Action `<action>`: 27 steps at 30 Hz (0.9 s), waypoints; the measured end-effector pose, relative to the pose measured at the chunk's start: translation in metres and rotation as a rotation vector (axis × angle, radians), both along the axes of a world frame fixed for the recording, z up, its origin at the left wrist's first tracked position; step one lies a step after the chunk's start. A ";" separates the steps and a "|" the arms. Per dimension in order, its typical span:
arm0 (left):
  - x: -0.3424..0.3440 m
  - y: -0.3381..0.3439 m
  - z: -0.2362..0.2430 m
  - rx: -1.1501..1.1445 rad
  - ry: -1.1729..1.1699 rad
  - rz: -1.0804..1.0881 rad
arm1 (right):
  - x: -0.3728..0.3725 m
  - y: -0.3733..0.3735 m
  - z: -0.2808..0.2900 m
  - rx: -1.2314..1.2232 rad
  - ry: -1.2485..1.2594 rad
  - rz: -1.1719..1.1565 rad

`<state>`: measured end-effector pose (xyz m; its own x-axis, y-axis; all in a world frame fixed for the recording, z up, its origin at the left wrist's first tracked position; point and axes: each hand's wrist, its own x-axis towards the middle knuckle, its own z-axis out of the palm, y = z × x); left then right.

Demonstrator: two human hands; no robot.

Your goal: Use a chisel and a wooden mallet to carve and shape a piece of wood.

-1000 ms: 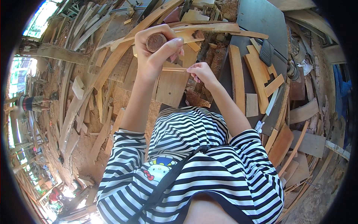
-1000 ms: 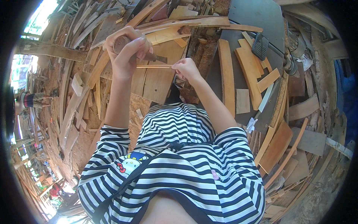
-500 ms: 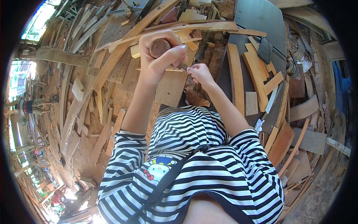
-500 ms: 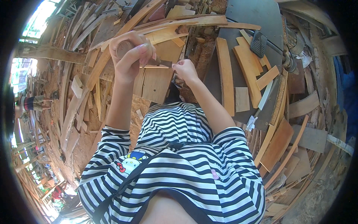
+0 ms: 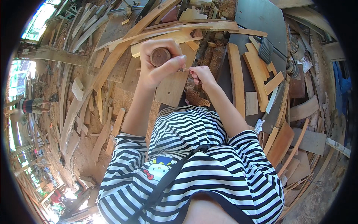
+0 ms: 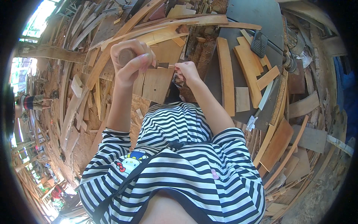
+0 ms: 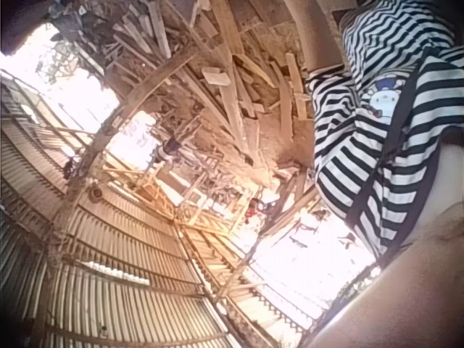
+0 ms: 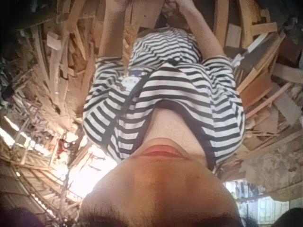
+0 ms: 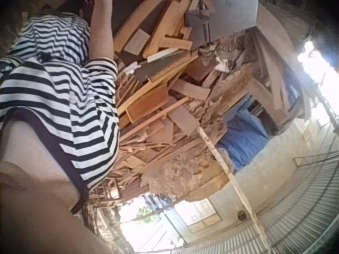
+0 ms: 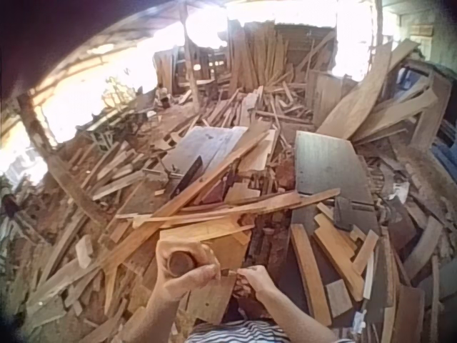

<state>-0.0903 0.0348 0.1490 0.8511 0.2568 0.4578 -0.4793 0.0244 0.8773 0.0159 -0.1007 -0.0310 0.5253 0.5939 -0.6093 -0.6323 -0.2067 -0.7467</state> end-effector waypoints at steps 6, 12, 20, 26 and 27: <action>-0.002 -0.001 -0.004 0.018 -0.001 -0.006 | -0.004 -0.012 0.000 0.042 -0.020 -0.047; 0.001 -0.002 -0.002 -0.001 -0.021 -0.005 | -0.002 -0.023 0.000 0.013 -0.047 -0.050; 0.005 -0.004 -0.003 0.003 -0.021 -0.009 | 0.005 -0.057 0.018 -0.032 -0.140 -0.116; 0.005 -0.004 -0.003 -0.020 -0.018 -0.002 | 0.012 -0.102 0.032 -0.067 -0.297 -0.157; 0.005 -0.004 -0.003 -0.019 -0.014 -0.001 | 0.011 -0.108 0.034 -0.084 -0.320 -0.241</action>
<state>-0.0855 0.0313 0.1462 0.8449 0.2650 0.4647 -0.4915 0.0419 0.8698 0.0272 -0.2082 0.0034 0.8143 0.3859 -0.4337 -0.4085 -0.1499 -0.9004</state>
